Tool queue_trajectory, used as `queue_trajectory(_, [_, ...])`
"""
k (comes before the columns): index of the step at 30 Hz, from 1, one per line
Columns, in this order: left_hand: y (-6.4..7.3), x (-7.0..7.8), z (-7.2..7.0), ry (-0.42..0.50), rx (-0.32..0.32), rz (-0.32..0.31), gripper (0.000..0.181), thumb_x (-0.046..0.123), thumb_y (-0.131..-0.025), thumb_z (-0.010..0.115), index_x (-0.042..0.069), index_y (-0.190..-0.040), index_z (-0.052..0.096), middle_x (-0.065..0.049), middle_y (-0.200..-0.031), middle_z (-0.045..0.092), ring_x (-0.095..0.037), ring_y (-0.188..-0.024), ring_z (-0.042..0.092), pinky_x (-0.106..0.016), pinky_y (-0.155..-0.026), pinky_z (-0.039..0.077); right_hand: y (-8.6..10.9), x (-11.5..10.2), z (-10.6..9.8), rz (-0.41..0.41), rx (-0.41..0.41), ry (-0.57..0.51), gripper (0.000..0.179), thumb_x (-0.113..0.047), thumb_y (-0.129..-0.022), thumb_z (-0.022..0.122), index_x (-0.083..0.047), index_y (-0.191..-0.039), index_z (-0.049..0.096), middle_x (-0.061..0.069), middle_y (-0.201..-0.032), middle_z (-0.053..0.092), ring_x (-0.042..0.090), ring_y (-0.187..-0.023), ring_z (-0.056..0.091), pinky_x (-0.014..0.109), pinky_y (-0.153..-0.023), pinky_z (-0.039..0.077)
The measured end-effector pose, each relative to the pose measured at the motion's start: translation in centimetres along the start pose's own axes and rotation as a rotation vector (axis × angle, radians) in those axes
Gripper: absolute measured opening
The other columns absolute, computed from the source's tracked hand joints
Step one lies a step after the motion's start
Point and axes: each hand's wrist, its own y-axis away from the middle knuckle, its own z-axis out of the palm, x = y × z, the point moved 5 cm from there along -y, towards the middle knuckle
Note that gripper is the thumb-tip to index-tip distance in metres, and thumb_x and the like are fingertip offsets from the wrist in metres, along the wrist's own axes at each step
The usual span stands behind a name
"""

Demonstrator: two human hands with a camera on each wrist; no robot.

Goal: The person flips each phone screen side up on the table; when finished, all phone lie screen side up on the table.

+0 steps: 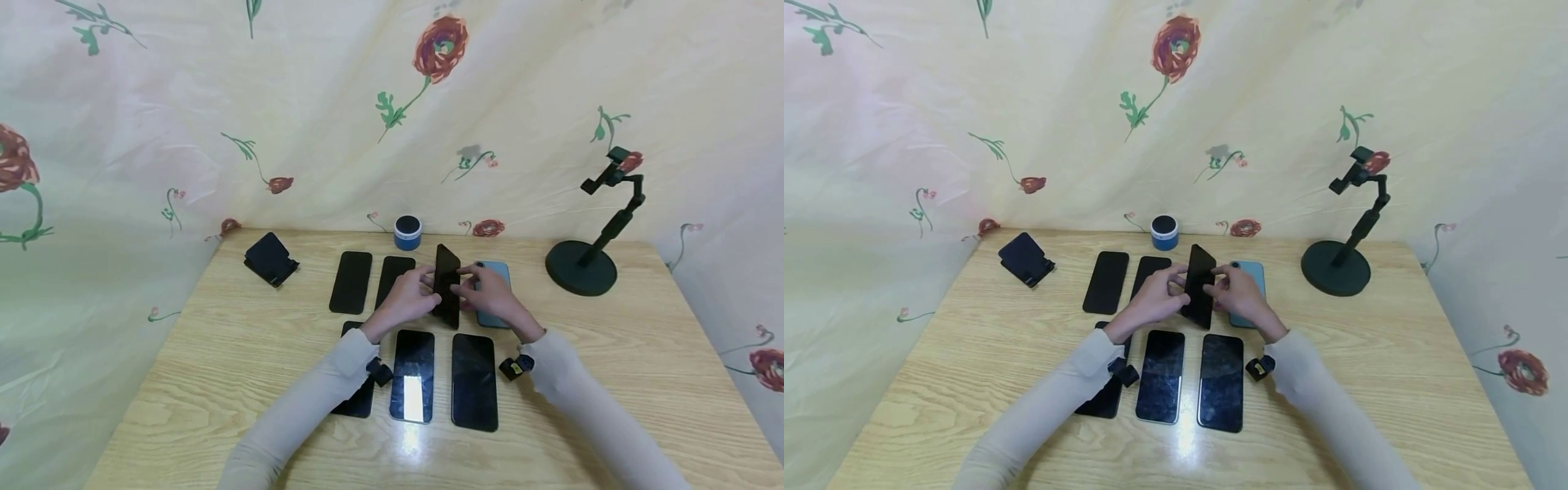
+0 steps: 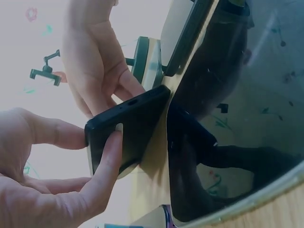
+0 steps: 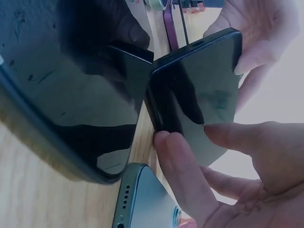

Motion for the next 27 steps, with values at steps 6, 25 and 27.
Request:
queue_trajectory(6, [-0.3, -0.6, -0.1, -0.053, -0.004, 0.005, 0.063, 0.006, -0.096, 0.068, -0.001, -0.155, 0.045, -0.016, -0.124, 0.067, -0.023, -0.102, 0.071, -0.029, -0.081, 0.058, 0.2, -0.2, -0.1, -0.010, 0.030, 0.068, 0.058, -0.025, -0.102, 0.067, 0.006, -0.148, 0.050, 0.024, -0.111, 0.072, 0.019, -0.071, 0.075, 0.025, -0.064, 0.052])
queue_trajectory(25, [-0.9, -1.2, -0.2, -0.217, -0.035, -0.073, 0.064, 0.009, -0.095, 0.073, -0.002, -0.152, 0.047, -0.014, -0.119, 0.072, -0.023, -0.106, 0.067, -0.041, -0.103, 0.054, 0.1, -0.6, 0.0, 0.044, 0.079, 0.167, 0.067, -0.026, -0.094, 0.076, 0.009, -0.147, 0.051, 0.019, -0.103, 0.070, 0.014, -0.068, 0.061, 0.026, -0.063, 0.043])
queue_trajectory(27, [-1.0, -1.1, -0.3, -0.239, -0.032, -0.072, 0.064, 0.009, -0.094, 0.074, -0.002, -0.152, 0.048, -0.010, -0.112, 0.072, -0.019, -0.099, 0.066, -0.037, -0.100, 0.054, 0.1, -0.6, -0.1, 0.048, 0.084, 0.177, 0.069, -0.026, -0.094, 0.077, 0.009, -0.147, 0.051, 0.018, -0.101, 0.069, 0.016, -0.068, 0.058, 0.027, -0.062, 0.041])
